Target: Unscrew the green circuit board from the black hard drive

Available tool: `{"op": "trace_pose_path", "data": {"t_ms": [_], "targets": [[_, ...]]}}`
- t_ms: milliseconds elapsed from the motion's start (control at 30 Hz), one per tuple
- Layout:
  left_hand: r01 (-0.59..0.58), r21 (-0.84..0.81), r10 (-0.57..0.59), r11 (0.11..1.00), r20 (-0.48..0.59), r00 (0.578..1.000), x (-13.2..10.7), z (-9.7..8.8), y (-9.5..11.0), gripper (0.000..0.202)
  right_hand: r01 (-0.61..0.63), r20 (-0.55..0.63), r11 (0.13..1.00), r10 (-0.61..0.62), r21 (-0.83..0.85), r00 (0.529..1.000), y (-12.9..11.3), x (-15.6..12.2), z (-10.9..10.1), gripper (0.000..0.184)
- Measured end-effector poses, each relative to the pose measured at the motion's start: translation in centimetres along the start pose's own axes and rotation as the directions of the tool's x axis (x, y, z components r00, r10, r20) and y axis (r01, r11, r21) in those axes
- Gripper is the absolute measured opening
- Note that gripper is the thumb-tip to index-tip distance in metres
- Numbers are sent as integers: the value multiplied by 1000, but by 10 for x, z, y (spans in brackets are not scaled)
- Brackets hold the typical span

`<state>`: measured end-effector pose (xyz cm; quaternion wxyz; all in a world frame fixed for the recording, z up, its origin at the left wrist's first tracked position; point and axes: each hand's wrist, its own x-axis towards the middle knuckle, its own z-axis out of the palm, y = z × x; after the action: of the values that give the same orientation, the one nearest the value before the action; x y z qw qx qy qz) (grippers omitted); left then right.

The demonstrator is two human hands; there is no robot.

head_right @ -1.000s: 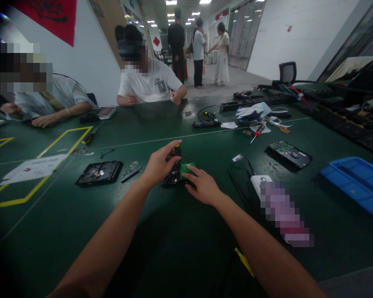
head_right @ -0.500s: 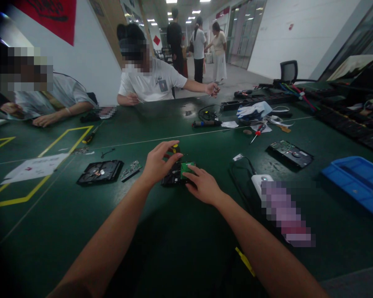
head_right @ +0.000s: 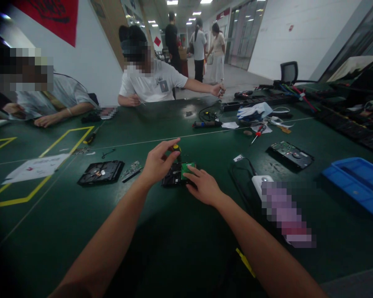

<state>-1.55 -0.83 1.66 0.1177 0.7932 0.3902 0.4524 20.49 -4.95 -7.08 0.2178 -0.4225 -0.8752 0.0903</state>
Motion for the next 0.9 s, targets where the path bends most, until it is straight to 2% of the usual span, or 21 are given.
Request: {"op": "trace_pose_path", "data": {"t_ms": [167,333,567,900], "targets": [[-23,-51,24,998,17,1000,0,1,-1,35,9,12,1000,-9,-2,1000,-1,1,-1,43],[11,-61,-9,998,36,999,0,2,-2,34,5,6,1000,-5,-3,1000,0,1,0,44],[-3,-82,4,997,13,1000,-1,1,-2,34,-12,7,1000,12,10,1000,0,0,0,46],[34,-132,-34,991,5,999,0,3,-3,32,-74,-40,990,80,123,996,6,0,6,76]]}}
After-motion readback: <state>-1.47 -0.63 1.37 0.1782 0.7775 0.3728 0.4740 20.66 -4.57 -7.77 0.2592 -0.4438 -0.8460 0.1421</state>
